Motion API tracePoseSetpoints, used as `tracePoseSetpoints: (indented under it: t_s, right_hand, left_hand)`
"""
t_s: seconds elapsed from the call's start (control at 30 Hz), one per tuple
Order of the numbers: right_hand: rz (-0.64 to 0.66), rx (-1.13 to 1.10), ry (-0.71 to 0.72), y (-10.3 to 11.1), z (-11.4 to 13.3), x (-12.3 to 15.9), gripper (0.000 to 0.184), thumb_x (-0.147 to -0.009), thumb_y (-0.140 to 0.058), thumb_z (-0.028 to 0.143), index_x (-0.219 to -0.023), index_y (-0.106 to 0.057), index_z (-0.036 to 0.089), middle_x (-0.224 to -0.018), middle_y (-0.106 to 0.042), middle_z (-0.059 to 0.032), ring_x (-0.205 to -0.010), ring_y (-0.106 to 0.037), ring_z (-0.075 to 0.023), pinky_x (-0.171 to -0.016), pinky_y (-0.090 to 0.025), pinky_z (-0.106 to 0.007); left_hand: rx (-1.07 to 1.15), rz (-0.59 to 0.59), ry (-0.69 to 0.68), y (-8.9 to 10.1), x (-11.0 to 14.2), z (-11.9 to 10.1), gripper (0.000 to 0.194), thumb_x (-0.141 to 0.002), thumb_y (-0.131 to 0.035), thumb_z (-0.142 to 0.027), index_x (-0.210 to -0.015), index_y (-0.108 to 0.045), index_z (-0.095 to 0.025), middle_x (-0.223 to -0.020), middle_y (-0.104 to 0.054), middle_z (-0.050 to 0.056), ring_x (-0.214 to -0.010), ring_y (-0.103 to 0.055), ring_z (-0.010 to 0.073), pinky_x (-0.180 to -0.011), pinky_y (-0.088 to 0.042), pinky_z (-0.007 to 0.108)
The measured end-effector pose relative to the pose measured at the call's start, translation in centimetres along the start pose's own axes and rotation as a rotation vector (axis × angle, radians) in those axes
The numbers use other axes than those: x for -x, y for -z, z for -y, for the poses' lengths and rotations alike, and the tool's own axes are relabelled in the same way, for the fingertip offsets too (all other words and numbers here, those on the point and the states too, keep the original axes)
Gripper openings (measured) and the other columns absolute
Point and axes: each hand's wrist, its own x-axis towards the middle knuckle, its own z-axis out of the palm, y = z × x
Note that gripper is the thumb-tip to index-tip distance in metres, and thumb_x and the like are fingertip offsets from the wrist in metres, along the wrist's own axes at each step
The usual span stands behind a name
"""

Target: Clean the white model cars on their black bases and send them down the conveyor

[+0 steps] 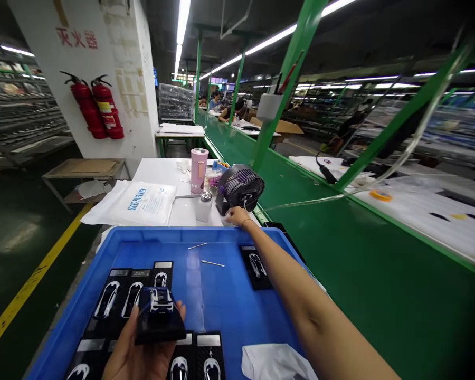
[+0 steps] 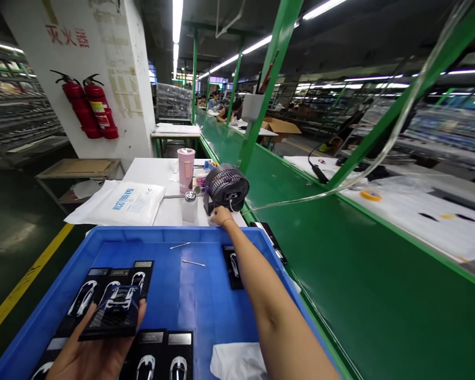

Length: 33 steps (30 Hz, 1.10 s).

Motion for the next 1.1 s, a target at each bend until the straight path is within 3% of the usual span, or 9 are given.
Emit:
tracePoseSetpoints:
  t_s: [0.1, 0.2, 0.3, 0.5, 0.6, 0.7, 0.77, 0.93, 1.1]
  right_hand:
    - [-0.067, -0.160, 0.044, 0.6, 0.6, 1.3, 0.030, -0.086, -0.047, 0.032, -0.103, -0.053, 0.007, -0.099, -0.053, -0.0061, -0.093, -0.052, -0.0099, -0.084, -0.046, -0.027]
    - [-0.161, -0.369, 0.097, 2.0, 1.7, 4.7, 0.038, -0.088, -0.044, 0.030, -0.120, -0.042, 0.009, -0.105, -0.051, -0.0083, -0.094, -0.052, -0.0104, -0.085, -0.047, -0.029]
    - [-0.153, -0.602, 0.175, 3.5, 2.8, 10.7, 0.049, -0.091, -0.034, 0.028, -0.136, -0.017, 0.018, -0.112, -0.048, -0.0079, -0.091, -0.056, -0.0087, -0.086, -0.048, -0.029]
    - [0.061, -1.010, 0.224, 4.4, 3.7, 24.0, 0.050, -0.088, -0.039, 0.037, -0.135, -0.025, 0.028, -0.102, -0.050, -0.0043, -0.082, -0.061, -0.0127, -0.084, -0.050, -0.036]
    - [0.025, -0.876, 0.293, 4.1, 3.4, 28.1, 0.042, -0.090, -0.039, 0.030, -0.132, -0.033, 0.030, -0.084, -0.055, -0.0023, -0.072, -0.059, -0.0087, -0.074, -0.052, -0.026]
    - [-0.185, -0.619, 0.473, 4.0, 3.1, 30.3, 0.030, -0.081, -0.053, 0.019, -0.110, -0.056, 0.029, -0.092, -0.056, -0.0024, -0.082, -0.057, -0.0072, -0.073, -0.048, -0.015]
    - [-0.267, -0.621, 0.541, 3.8, 2.9, 31.1, 0.026, -0.075, -0.061, 0.015, -0.098, -0.059, 0.026, -0.092, -0.053, -0.0020, -0.085, -0.053, -0.0067, -0.070, -0.046, -0.011]
    - [-0.246, -0.913, 0.453, 2.7, 1.7, 31.7, 0.023, -0.073, -0.063, 0.019, -0.094, -0.056, 0.023, -0.089, -0.044, -0.0033, -0.079, -0.048, -0.0062, -0.062, -0.044, -0.013]
    - [-0.238, -0.995, 0.406, 1.6, 0.6, 32.0, 0.023, -0.074, -0.061, 0.019, -0.097, -0.060, 0.023, -0.096, -0.042, -0.0053, -0.078, -0.047, -0.0063, -0.060, -0.042, -0.013]
  left_hand:
    - [0.070, 0.023, 0.007, 0.9, -0.3, 0.2, 0.029, -0.085, -0.044, -0.021, -0.087, -0.070, -0.008, -0.105, -0.061, 0.021, -0.105, -0.052, 0.0335, -0.084, -0.048, 0.043]
    - [0.115, 0.012, 0.010, 0.8, -0.1, 0.3, 0.029, -0.085, -0.044, -0.021, -0.087, -0.070, -0.006, -0.106, -0.061, 0.022, -0.104, -0.052, 0.0348, -0.084, -0.048, 0.044]
    - [0.146, -0.041, 0.009, -0.3, 0.3, 0.7, 0.034, -0.087, -0.040, -0.021, -0.079, -0.070, -0.007, -0.100, -0.063, 0.021, -0.102, -0.053, 0.0357, -0.080, -0.050, 0.046]
    - [0.137, -0.051, 0.124, -2.3, 1.0, 2.5, 0.037, -0.088, -0.037, -0.021, -0.082, -0.069, -0.004, -0.103, -0.060, 0.025, -0.101, -0.054, 0.0355, -0.074, -0.053, 0.041]
    - [0.079, -0.026, 0.174, -2.8, 1.5, 3.6, 0.038, -0.088, -0.036, -0.021, -0.082, -0.069, -0.004, -0.101, -0.061, 0.025, -0.098, -0.056, 0.0342, -0.074, -0.053, 0.040]
    - [0.056, -0.020, 0.168, -3.3, 2.1, 4.6, 0.037, -0.088, -0.037, -0.019, -0.080, -0.070, -0.002, -0.096, -0.062, 0.026, -0.092, -0.059, 0.0335, -0.075, -0.053, 0.041]
    - [0.065, -0.017, 0.146, -3.7, 2.5, 5.1, 0.036, -0.087, -0.038, -0.016, -0.077, -0.070, -0.002, -0.094, -0.063, 0.027, -0.090, -0.060, 0.0339, -0.076, -0.052, 0.043]
    - [0.081, -0.016, 0.159, -4.3, 3.2, 6.2, 0.036, -0.086, -0.038, -0.016, -0.076, -0.069, 0.000, -0.096, -0.062, 0.028, -0.092, -0.059, 0.0359, -0.078, -0.050, 0.049]
    - [0.039, -0.024, 0.132, -4.5, 3.4, 6.8, 0.029, -0.085, -0.043, -0.015, -0.077, -0.069, -0.003, -0.091, -0.065, 0.023, -0.085, -0.062, 0.0324, -0.076, -0.051, 0.048]
